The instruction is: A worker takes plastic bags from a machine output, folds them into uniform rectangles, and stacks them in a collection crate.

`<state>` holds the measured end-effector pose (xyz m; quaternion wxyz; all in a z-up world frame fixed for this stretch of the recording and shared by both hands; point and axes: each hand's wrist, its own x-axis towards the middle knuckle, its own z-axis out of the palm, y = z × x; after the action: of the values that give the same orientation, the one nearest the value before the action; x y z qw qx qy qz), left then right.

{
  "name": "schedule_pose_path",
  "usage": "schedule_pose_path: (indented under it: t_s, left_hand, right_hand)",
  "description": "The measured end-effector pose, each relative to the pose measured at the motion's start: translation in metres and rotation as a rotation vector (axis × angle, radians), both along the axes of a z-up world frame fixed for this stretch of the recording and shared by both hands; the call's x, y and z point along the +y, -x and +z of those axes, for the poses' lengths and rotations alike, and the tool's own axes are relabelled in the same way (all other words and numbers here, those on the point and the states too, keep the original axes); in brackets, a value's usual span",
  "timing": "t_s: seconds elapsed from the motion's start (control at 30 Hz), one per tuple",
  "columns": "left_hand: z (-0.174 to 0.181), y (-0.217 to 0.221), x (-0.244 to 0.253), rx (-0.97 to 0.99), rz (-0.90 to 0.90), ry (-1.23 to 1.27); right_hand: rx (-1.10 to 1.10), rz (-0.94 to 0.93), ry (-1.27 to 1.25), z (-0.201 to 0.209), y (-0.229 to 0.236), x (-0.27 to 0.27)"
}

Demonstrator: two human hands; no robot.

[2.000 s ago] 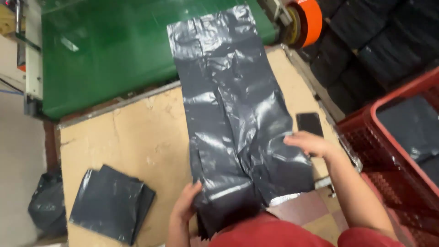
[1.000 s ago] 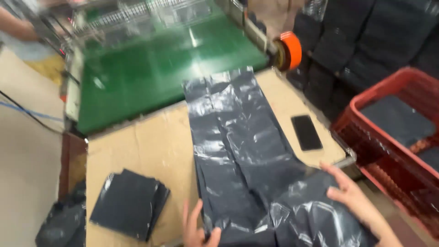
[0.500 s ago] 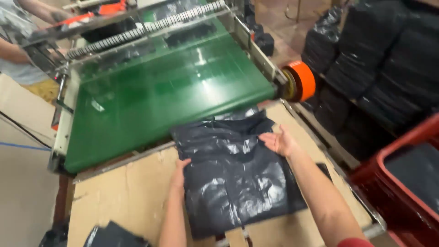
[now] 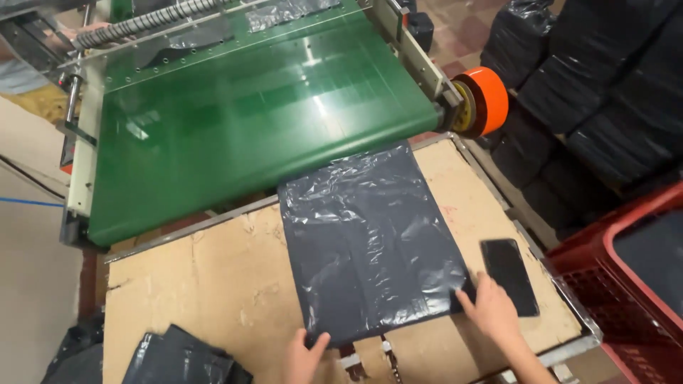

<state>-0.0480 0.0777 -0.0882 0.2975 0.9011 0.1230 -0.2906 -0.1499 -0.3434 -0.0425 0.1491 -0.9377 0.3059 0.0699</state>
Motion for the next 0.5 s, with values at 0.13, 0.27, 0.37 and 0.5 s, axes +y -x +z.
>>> schedule_pose_path:
  t_s: [0.13, 0.27, 0.37, 0.5]
  left_hand:
    - [-0.041, 0.021, -0.002, -0.439, -0.058, -0.108]
    - [-0.024, 0.038, 0.005, -0.46, -0.061, -0.134]
    - [-0.011, 0.061, 0.003, -0.626, -0.101, -0.38]
    - [0.033, 0.064, -0.047, -0.803, -0.495, -0.282]
  right_hand:
    - [-0.199, -0.077, -0.02, -0.021, 0.016, 0.01]
    - [-0.238, -0.137, -0.187, -0.002, 0.036, 0.03]
    - [-0.215, -0.048, -0.03, 0.005, 0.059, 0.045]
    - [-0.347, 0.345, 0.025, -0.02, 0.058, 0.114]
